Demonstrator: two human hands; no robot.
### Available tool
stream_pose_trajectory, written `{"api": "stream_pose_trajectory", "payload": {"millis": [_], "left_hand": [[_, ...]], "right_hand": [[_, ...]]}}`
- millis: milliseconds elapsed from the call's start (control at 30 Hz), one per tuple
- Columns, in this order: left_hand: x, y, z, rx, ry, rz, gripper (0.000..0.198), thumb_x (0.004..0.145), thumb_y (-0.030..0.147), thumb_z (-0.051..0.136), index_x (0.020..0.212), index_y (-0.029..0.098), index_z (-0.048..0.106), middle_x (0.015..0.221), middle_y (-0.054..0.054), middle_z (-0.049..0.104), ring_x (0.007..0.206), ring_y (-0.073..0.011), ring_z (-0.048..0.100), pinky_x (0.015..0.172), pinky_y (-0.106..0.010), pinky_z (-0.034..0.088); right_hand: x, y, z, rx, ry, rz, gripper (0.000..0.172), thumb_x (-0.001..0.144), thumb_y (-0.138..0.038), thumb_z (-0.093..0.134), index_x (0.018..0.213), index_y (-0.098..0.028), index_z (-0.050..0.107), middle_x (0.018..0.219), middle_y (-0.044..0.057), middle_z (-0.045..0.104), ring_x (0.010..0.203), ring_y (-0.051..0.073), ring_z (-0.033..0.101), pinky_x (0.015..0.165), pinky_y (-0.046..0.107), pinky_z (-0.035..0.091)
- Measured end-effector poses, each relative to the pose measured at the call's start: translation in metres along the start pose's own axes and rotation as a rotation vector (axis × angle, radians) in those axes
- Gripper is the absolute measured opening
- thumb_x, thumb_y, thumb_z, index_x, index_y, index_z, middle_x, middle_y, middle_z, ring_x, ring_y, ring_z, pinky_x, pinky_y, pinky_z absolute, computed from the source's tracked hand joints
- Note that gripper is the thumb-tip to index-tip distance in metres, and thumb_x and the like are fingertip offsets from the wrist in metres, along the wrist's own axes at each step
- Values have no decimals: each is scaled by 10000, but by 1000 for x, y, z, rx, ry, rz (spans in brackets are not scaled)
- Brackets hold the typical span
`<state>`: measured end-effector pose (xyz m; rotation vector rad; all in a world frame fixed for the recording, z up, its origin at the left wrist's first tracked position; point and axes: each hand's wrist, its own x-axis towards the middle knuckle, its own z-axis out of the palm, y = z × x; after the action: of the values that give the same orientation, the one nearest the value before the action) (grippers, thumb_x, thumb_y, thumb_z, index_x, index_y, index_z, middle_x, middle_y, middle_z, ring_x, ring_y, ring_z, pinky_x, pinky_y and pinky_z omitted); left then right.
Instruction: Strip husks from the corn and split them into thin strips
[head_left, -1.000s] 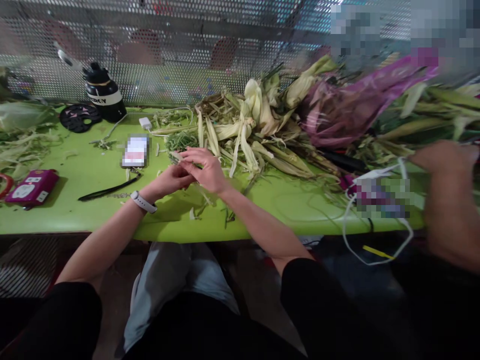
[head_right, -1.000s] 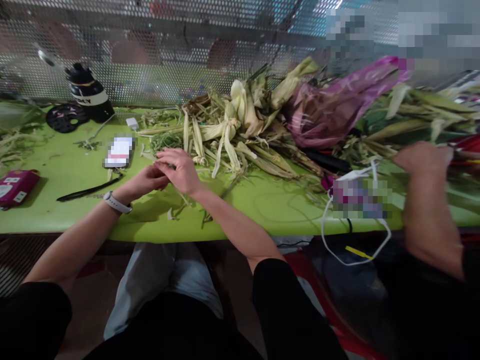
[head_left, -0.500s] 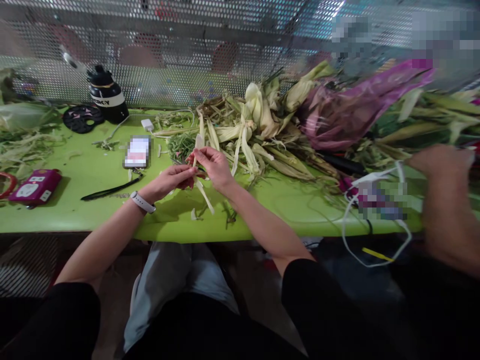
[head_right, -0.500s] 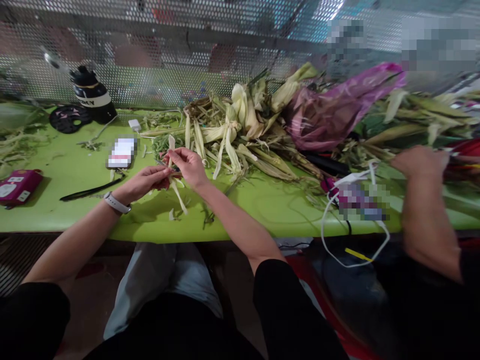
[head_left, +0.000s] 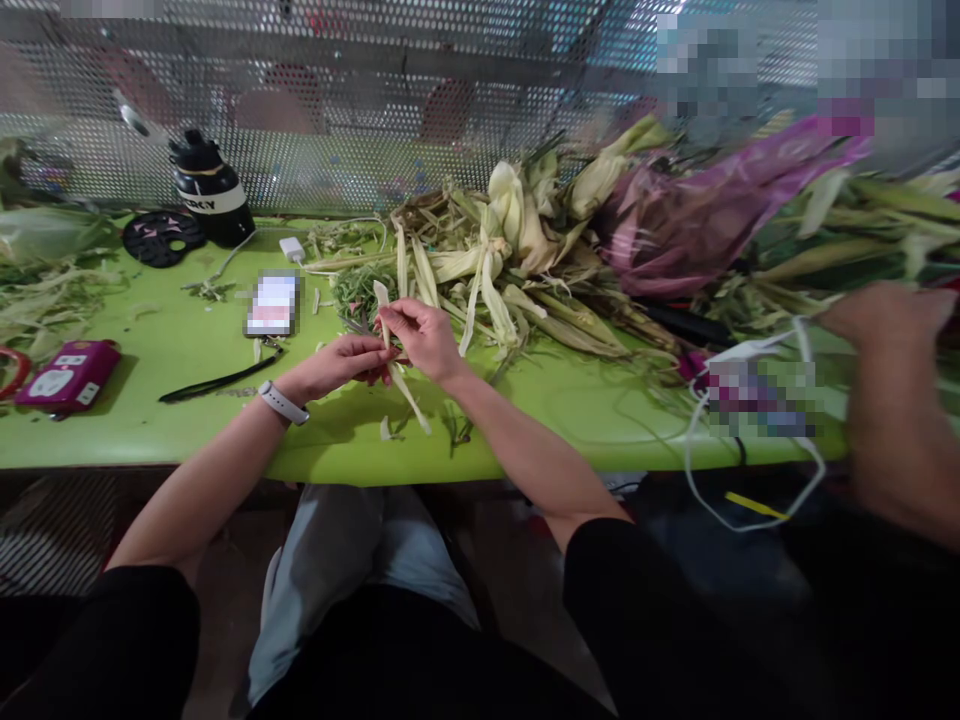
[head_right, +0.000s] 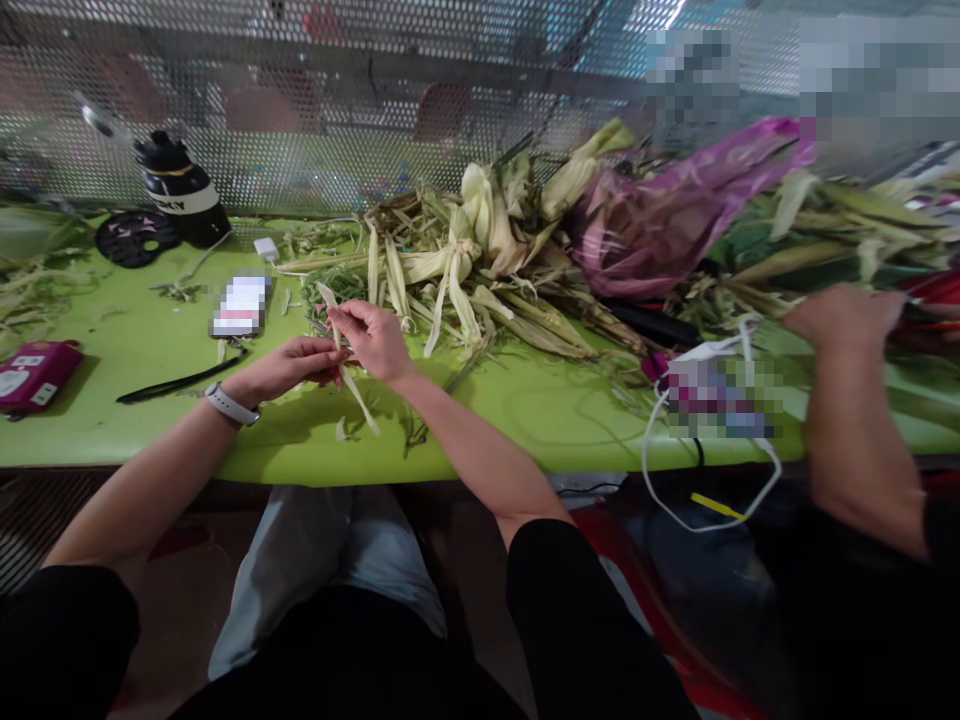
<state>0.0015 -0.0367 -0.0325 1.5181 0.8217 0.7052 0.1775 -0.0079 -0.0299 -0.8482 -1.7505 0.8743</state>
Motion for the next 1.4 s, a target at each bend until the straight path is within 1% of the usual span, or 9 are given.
{"api": "stream_pose_trajectory", "payload": {"millis": [167, 300, 533, 667, 767, 900, 967, 1133, 1400], "left_hand": [[1, -6, -5, -152, 158, 49, 326, 858, 472, 727, 906, 150, 737, 721, -39, 661, 572, -77, 515, 552, -211, 421], [3, -10, -9, -170, 284, 113, 348, 845, 480, 747, 929, 143, 731, 662, -5, 593, 532, -63, 480, 511, -204, 392], [3, -3, -7, 9, 163, 67, 305, 834, 447, 767, 855, 144, 732, 655, -21, 640, 570, -80, 540, 533, -204, 414], [2, -5, -6, -25, 197, 40, 305, 845, 444, 759, 897, 144, 742, 688, -27, 667, 572, -72, 545, 549, -197, 426], [3, -7, -6, -210, 267, 44, 360, 854, 470, 740, 993, 138, 733, 769, -49, 710, 609, -85, 585, 553, -200, 439], [7, -9, -5, -343, 358, 74, 420, 826, 430, 775, 1127, 152, 682, 876, -67, 753, 741, -128, 679, 574, -202, 453], [9, -11, -6, -338, 403, 98, 434, 819, 421, 787, 1145, 167, 657, 923, -65, 760, 812, -148, 707, 618, -214, 486], [9, -10, -4, -305, 462, 165, 384, 808, 410, 797, 1064, 176, 633, 1023, -49, 747, 927, -153, 721, 771, -245, 544], [10, -4, 3, -247, 514, 152, 321, 827, 382, 781, 944, 153, 589, 884, -41, 739, 894, -169, 738, 868, -331, 580]], "right_hand": [[1, -2, -11, -219, -72, -31, 631, 902, -777, 434, 696, -201, 593, 675, 18, 602, 629, 142, 512, 626, 294, 394], [5, 5, -15, -482, -79, -167, 680, 912, -798, 358, 602, -209, 499, 650, 38, 544, 673, 168, 485, 669, 320, 357], [16, 21, -16, -673, -44, -351, 608, 989, -685, 288, 668, -228, 530, 691, 64, 565, 769, 220, 516, 815, 369, 395], [18, 22, -18, -660, -52, -341, 571, 1003, -641, 340, 687, -222, 564, 708, 65, 588, 777, 219, 543, 833, 384, 425], [19, 19, -23, -606, 108, -336, 518, 1005, -626, 367, 830, -222, 641, 885, 100, 662, 954, 257, 596, 941, 430, 442], [19, 9, -31, -545, 347, -329, 505, 1001, -625, 370, 970, -219, 670, 1137, 142, 668, 1225, 291, 537, 1091, 473, 377], [17, 4, -33, -499, 271, -276, 538, 998, -640, 359, 849, -217, 657, 983, 125, 683, 1075, 267, 595, 1012, 435, 429], [15, 5, -29, -334, -157, -35, 521, 927, -668, 514, 725, -200, 624, 710, 31, 641, 676, 162, 566, 687, 313, 436], [13, 18, -16, -387, -121, -114, 302, 960, -468, 541, 877, -197, 648, 837, 52, 709, 740, 170, 605, 704, 296, 418]]}}
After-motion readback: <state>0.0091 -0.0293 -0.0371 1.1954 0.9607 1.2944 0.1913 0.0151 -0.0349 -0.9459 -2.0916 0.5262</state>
